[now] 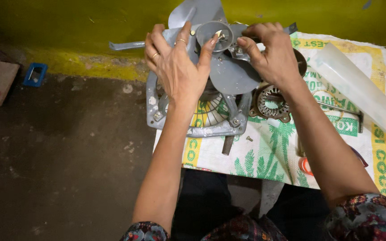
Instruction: The person disassembles an electric fan motor and attempts to reattach a fan blade assembly to a motor housing by hand and using a screwdriver.
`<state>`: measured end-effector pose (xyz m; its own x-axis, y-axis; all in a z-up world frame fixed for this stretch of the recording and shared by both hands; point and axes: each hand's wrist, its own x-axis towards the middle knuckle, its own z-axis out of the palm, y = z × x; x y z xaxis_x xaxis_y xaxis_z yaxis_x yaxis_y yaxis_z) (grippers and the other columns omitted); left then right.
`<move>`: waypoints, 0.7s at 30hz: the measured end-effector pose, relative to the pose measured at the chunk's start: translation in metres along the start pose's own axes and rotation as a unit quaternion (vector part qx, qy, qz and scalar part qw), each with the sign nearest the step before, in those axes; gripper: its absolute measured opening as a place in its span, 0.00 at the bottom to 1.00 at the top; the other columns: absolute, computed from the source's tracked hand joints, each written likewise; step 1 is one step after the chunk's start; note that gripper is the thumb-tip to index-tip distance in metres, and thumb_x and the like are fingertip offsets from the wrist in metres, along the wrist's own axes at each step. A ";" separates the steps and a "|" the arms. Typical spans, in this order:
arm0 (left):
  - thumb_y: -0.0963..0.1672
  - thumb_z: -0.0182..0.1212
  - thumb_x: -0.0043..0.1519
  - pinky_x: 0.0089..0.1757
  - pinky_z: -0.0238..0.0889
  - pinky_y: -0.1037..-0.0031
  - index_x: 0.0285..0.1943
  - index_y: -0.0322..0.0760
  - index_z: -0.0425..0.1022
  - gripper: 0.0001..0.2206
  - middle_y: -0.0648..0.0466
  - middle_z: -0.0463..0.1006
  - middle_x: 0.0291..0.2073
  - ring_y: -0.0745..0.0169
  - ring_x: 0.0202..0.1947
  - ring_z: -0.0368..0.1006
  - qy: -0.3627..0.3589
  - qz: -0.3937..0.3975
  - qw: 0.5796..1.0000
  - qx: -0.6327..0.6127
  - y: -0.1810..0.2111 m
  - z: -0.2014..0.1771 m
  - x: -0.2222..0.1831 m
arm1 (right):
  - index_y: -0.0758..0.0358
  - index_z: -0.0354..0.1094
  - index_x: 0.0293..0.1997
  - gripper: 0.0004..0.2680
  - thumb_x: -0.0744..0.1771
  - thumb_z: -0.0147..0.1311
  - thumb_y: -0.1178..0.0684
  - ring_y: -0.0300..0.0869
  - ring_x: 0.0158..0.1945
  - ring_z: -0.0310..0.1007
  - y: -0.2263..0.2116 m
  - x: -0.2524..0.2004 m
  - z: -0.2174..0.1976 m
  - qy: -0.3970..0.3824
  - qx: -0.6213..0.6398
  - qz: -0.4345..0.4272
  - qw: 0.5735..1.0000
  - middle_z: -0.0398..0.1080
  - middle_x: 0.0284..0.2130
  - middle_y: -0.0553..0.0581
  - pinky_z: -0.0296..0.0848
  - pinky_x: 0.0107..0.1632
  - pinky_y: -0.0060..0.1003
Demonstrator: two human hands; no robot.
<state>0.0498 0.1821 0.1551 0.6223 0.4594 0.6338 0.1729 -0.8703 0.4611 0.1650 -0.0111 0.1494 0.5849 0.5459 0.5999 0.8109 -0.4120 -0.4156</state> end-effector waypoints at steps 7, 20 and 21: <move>0.55 0.52 0.71 0.49 0.75 0.62 0.62 0.28 0.73 0.26 0.43 0.82 0.49 0.51 0.47 0.78 0.137 -0.088 0.922 -0.350 -0.065 0.013 0.028 | 0.65 0.78 0.49 0.13 0.72 0.57 0.44 0.54 0.48 0.70 -0.005 0.001 -0.006 -0.022 0.041 0.017 0.999 0.76 0.40 0.62 0.66 0.55 0.48; 0.51 0.48 0.69 0.48 0.78 0.61 0.61 0.30 0.73 0.22 0.44 0.82 0.52 0.52 0.50 0.80 -0.235 -0.471 0.574 -0.626 -0.196 0.167 0.011 | 0.66 0.77 0.50 0.11 0.72 0.57 0.47 0.49 0.50 0.72 -0.002 0.004 -0.007 -0.030 0.116 0.026 0.992 0.78 0.43 0.60 0.69 0.53 0.44; 0.51 0.49 0.68 0.50 0.77 0.60 0.62 0.30 0.72 0.22 0.44 0.81 0.54 0.51 0.52 0.80 -0.239 -0.451 0.580 -0.635 -0.202 0.174 0.010 | 0.66 0.77 0.49 0.11 0.72 0.57 0.47 0.49 0.49 0.72 -0.005 0.004 -0.007 -0.031 0.115 0.031 0.992 0.78 0.43 0.60 0.69 0.53 0.44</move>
<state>0.1541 0.3316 -0.0401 0.9091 0.2603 -0.3253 0.0804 0.6565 0.7501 0.1632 -0.0118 0.1591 0.6281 0.5708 0.5288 0.7526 -0.2732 -0.5991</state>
